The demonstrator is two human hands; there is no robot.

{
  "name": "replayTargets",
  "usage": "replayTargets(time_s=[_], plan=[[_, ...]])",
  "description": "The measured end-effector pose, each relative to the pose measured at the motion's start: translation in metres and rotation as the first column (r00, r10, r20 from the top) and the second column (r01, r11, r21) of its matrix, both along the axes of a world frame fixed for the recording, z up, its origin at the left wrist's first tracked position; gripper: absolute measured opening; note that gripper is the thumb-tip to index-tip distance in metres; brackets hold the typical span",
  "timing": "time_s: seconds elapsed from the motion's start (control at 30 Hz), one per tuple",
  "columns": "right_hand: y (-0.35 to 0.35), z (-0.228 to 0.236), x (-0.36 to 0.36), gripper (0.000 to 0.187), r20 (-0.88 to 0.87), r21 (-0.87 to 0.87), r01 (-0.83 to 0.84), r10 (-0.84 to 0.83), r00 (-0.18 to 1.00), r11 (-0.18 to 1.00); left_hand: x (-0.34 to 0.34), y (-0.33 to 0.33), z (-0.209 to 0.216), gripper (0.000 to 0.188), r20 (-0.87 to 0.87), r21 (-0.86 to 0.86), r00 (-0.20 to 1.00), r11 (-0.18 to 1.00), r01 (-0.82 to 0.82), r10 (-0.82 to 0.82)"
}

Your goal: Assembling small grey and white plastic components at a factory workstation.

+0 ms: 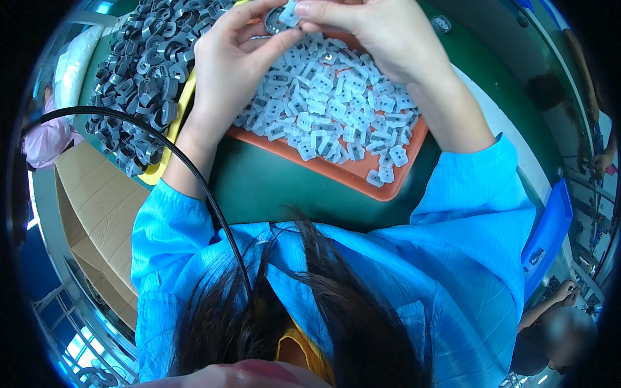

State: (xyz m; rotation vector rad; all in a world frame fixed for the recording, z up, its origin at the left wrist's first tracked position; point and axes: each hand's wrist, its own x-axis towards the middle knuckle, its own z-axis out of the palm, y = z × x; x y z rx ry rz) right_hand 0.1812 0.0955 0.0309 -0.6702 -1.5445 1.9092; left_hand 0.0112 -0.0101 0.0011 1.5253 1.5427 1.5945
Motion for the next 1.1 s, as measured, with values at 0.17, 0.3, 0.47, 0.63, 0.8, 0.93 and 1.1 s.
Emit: replayTargets(time_s=[0.17,0.3,0.47,0.63,0.8,0.93,1.1], plan=[[-0.017,-0.001,-0.007,0.014,0.168,0.33,0.081,-0.143,0.975,0.941,-0.001,0.0,0.003,0.04,-0.331,0.126,0.938,0.99,-0.065,0.104],[-0.023,-0.008,-0.007,0.012,0.188,0.344,0.109,-0.182,0.965,0.933,0.007,-0.005,0.013,0.037,-0.383,0.168,0.915,0.984,-0.062,0.123],[-0.023,-0.007,-0.01,0.013,0.148,0.284,0.136,-0.184,0.972,0.949,0.011,-0.005,0.005,0.038,-0.126,0.128,0.99,0.991,-0.044,0.06],[-0.008,-0.004,-0.006,0.013,0.065,-0.169,0.002,0.009,0.998,0.986,0.002,0.002,0.001,0.043,-0.277,0.294,0.96,0.955,0.051,0.034],[-0.008,-0.009,-0.003,0.014,0.03,-0.154,-0.102,0.108,0.994,0.983,0.007,0.001,0.007,0.045,-0.387,0.304,0.915,0.953,0.011,0.112],[-0.008,-0.017,-0.003,0.015,-0.01,-0.217,-0.084,0.084,0.996,0.972,0.008,-0.003,0.008,0.046,-0.447,0.327,0.89,0.943,0.062,0.096],[0.013,-0.023,0.012,0.014,-0.131,-0.356,-0.286,0.255,0.958,0.89,-0.011,0.001,0.011,0.045,-0.401,0.234,0.912,0.952,0.196,-0.089]])
